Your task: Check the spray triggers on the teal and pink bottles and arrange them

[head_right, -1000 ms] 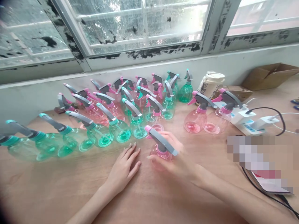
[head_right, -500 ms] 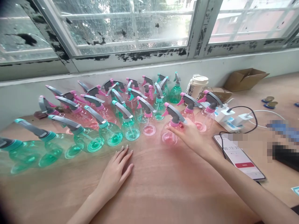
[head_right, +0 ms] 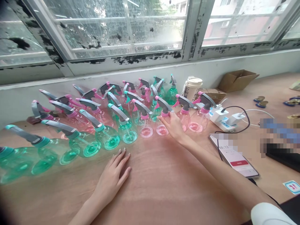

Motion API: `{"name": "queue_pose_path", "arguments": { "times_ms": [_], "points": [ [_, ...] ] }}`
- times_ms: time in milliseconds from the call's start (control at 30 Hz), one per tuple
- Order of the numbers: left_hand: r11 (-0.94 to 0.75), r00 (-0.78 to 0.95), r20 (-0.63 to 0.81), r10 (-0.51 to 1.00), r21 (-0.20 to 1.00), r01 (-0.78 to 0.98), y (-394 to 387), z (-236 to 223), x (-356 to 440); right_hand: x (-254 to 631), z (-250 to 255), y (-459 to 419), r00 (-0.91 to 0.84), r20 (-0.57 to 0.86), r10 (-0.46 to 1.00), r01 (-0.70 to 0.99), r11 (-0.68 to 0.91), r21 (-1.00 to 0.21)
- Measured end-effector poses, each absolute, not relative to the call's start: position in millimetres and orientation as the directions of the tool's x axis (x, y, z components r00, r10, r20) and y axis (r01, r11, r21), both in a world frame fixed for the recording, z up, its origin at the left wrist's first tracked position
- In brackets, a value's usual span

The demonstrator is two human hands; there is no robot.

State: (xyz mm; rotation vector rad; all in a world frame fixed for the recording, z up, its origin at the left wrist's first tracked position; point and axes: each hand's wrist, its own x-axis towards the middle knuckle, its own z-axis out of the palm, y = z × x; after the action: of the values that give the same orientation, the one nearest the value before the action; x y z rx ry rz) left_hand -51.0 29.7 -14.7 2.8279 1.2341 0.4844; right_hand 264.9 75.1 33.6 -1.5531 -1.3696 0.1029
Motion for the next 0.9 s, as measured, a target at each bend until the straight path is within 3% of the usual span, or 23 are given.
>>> {"name": "queue_pose_path", "arguments": {
  "times_ms": [267,667,900],
  "points": [
    [-0.686,0.639,0.28,0.716,0.119,0.717,30.9,-14.2,-51.5,278.4,47.6,34.4,0.444,0.565,0.695,0.525,0.309,-0.793],
    [-0.704,0.64,0.359,0.679,0.07,0.707,45.0,-28.4,-60.4,335.5,49.7,36.5,0.551,0.43,0.715,0.748,-0.194,-0.635],
    [-0.69,0.638,0.323,0.699,0.074,0.72,44.3,-25.3,-60.2,331.9,52.6,47.0,0.499,0.348,0.794,0.785,-0.243,-0.57]
  ]
}}
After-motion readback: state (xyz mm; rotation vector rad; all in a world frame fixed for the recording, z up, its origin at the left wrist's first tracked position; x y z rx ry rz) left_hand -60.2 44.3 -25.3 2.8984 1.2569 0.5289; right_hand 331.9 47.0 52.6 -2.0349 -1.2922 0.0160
